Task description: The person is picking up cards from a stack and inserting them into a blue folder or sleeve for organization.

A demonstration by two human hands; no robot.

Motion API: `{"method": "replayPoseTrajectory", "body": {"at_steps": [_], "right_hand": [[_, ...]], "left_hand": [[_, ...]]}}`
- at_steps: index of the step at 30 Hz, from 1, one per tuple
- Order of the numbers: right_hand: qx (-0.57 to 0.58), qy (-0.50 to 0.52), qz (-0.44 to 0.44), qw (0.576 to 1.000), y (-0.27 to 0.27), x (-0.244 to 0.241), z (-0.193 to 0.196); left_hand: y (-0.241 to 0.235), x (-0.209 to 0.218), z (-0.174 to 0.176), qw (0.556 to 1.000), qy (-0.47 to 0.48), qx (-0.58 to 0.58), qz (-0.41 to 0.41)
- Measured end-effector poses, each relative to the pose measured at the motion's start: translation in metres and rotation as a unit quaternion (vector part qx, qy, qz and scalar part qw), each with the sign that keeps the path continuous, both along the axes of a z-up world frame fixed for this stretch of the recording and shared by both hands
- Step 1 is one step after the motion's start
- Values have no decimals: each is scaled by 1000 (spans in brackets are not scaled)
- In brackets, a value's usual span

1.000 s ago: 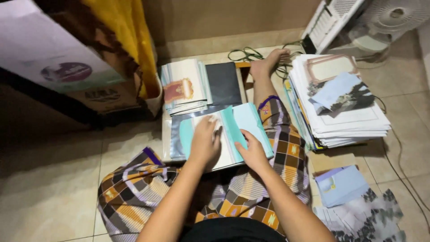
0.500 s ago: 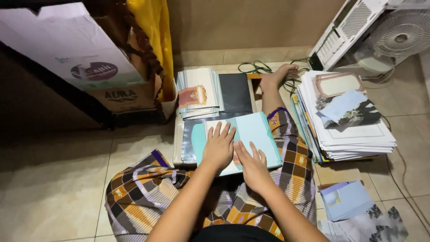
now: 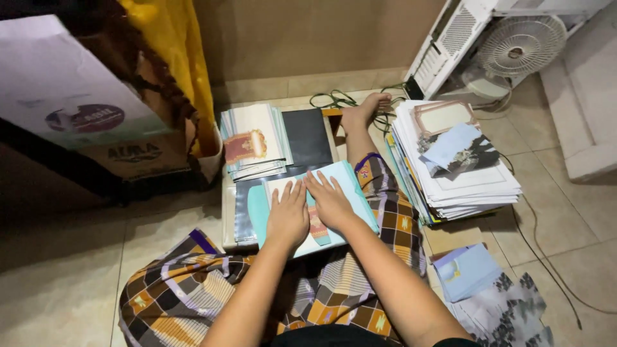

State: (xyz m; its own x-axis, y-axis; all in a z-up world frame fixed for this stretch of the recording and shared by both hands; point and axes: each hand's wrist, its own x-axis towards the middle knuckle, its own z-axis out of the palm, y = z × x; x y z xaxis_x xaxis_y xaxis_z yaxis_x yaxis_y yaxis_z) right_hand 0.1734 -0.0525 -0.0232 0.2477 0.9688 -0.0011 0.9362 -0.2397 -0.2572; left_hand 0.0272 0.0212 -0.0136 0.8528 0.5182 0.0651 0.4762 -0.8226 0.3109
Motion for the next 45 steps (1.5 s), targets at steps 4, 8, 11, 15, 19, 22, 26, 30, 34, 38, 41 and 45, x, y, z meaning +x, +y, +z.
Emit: {"method": "replayPoseTrajectory", "body": {"at_steps": [4,8,11,15,19,22,26,30,34,38,41,45], "right_hand": [[-9,13,-7,1000,-42,-28,14],[-9,52,-8,999,-80,-48,18],[-17,58,-14,998,-70,-44,22],[-30,23,-32,999,-23,-18,25],[-38,14,-49,998,-3,-15,32],[-30,20,-46,998,-25,-31,48],[-45,59,-46,996,-70,-51,48],[-48,59,-20,997,-82,-48,33],[-61,59,-29,996,-62,-37,38],[-64,69,-35,995,-61,-43,45],[-64,89,-31,993,-69,-43,42],[-79,108,-25,991,-70,-43,53]], "left_hand": [[3,7,-5,1000,9,16,26],[-1,5,-2,999,32,10,33],[-1,5,-3,998,56,-1,30],[-1,4,1,997,72,-5,19],[0,6,11,995,93,-13,20],[-1,10,12,993,106,-33,35],[0,13,5,992,115,-30,42],[-3,12,3,992,112,-38,46],[-6,20,-5,989,138,-12,41],[5,39,-12,986,157,47,-12],[23,48,-11,993,112,34,-25],[20,43,-10,995,81,35,-39]]}}
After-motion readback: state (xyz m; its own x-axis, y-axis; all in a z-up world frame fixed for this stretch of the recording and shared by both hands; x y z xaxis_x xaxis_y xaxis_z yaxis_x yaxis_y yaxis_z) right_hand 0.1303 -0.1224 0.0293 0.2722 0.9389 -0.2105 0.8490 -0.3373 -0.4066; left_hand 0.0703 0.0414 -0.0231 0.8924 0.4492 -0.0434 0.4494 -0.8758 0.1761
